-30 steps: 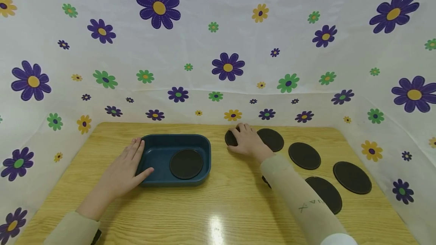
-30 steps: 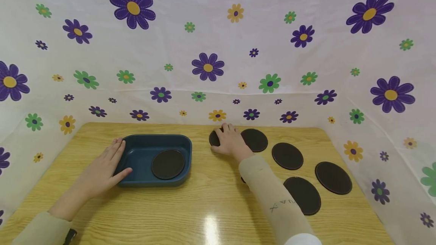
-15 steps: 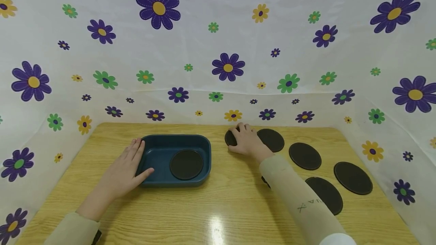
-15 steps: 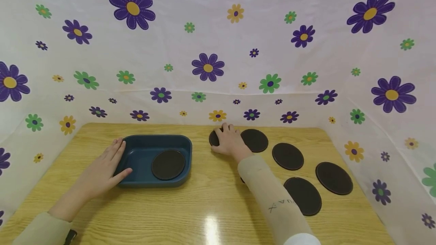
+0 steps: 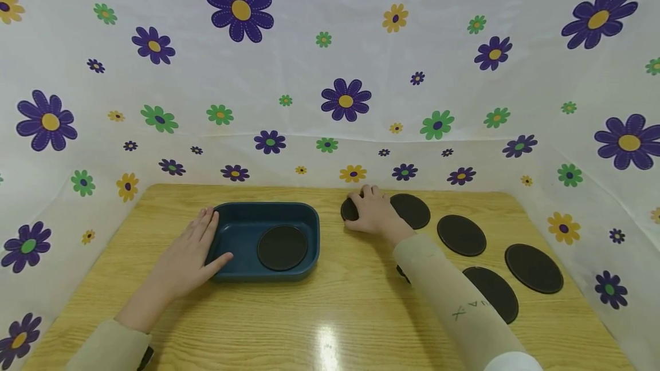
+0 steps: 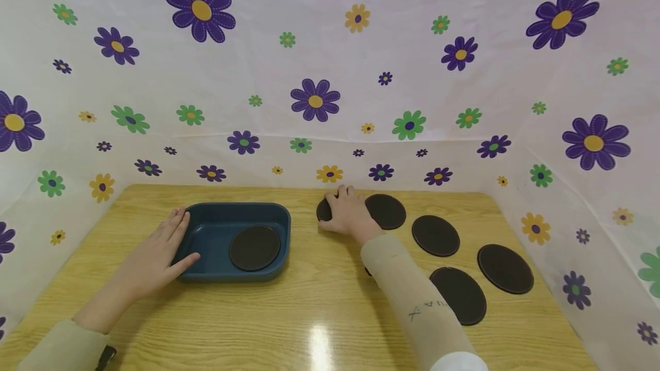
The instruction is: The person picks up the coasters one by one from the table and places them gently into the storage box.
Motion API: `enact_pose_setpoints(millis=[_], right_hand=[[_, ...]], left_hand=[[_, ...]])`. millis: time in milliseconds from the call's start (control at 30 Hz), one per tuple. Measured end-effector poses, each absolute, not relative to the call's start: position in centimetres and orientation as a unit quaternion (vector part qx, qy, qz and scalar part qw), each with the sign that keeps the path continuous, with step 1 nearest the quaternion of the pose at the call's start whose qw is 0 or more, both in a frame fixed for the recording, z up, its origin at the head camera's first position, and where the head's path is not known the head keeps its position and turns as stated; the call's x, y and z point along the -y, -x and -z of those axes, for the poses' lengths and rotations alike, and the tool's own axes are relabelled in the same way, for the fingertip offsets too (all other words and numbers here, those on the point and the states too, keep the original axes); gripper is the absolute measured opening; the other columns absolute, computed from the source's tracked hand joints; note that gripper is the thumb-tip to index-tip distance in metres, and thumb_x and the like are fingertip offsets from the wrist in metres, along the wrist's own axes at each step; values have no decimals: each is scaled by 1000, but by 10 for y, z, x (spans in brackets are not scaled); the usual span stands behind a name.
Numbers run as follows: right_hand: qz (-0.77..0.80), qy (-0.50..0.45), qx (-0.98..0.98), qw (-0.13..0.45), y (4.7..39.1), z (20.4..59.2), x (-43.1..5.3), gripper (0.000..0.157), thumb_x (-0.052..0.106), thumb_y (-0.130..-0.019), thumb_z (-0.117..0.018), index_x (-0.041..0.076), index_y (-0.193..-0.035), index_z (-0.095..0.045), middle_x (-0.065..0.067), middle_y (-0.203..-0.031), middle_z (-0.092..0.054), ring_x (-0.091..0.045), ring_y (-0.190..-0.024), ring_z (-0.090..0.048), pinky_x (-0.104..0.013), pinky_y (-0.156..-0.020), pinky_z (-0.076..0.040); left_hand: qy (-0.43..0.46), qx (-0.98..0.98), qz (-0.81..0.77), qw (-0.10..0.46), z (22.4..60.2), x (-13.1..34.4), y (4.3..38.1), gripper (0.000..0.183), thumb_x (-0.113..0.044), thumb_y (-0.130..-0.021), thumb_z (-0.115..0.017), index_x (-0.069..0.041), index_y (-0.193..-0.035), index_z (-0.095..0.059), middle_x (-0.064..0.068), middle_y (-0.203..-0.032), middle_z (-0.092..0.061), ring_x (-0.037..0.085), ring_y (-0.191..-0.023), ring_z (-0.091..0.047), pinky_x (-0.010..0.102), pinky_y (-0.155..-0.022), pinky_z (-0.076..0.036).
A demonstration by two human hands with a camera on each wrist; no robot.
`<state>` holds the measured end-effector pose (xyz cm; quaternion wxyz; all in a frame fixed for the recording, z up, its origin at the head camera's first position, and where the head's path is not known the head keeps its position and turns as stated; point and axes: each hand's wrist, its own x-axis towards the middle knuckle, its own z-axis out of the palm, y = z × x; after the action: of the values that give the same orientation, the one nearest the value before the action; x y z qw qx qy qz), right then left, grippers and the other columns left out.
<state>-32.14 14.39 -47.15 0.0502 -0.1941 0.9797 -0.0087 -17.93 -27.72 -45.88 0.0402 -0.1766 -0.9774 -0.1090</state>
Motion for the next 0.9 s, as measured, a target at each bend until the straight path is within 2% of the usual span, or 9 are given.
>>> enact_pose_setpoints(millis=[267,900], right_hand=[[8,202,-979,39,322,468,-146,83,61,-89,-65,15,-157,-49,-25,-153,-43,-43,-140,-41,-68,-108,-46],[3,269,-963,-20,305,424,-126,81,57,-88,-68,20,-157,-48,-20,-150,-48,-40,-139,-43,-59,-100,-46]], left_hand=[[174,978,109,39,460,278,181,100,-59,-103,-59,7,-167,-18,29,-175,-19,44,-165,-16,60,-132,-24],[172,978,114,32,459,277,180,100,-57,-103,-60,8,-167,-17,29,-175,-17,44,-165,-14,60,-133,-23]])
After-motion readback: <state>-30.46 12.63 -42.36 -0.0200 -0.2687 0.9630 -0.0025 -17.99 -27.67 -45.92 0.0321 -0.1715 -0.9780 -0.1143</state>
